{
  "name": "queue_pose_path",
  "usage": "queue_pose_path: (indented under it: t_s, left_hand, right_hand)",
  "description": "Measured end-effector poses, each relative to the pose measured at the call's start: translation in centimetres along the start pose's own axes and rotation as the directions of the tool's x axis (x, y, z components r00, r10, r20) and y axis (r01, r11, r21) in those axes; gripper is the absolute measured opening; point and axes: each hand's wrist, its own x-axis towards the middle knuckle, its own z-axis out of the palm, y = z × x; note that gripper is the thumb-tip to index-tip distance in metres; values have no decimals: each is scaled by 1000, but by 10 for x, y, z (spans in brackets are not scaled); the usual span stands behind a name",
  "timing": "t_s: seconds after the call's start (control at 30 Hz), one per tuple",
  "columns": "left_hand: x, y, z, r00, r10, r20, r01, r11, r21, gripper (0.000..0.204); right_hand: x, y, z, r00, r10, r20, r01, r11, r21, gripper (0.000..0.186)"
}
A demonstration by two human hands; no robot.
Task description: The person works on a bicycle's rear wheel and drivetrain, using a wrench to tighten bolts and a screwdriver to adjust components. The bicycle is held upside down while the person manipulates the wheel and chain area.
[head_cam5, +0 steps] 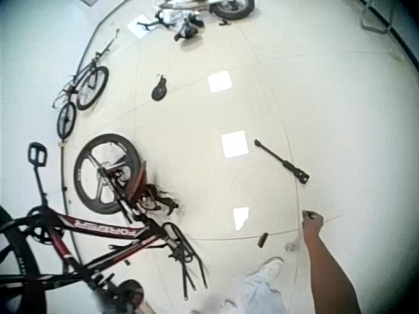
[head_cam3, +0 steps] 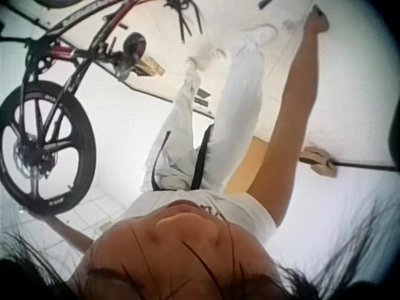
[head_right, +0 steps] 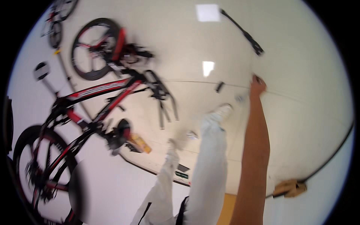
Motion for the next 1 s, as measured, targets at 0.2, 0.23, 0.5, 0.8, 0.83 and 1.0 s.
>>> queue_pose_path:
  t_s: [0.2,0.23,0.5,0.8,0.83,1.0]
  left_hand:
    - [-36,17,-59,978,138,154,-122,986,-112,50]
    - [-58,37,-23,985,-40,171,109,901,-420,48]
    - [-84,49,25,963,-88,253,247,662,-708,45]
    - [-80,29,0,992,-34,120,113,653,-749,32]
    - [-75,26,2,995,-10,98,82,634,-769,31]
    - [-57,27,15,996,-1,93,69,676,-734,43]
  right_hand:
    - [-255,-151,-30,948,-261,183,315,860,-402,20]
    - [-286,-186,-30,950,-186,250,278,868,-412,20]
    - [-497,-444,61,724,-95,683,202,976,-78,24]
    - [-689,-609,193,195,-347,918,351,898,265,10]
    - [-699,-622,205,189,-258,948,332,925,185,11]
    - [-713,-638,259,127,-359,924,627,751,206,19]
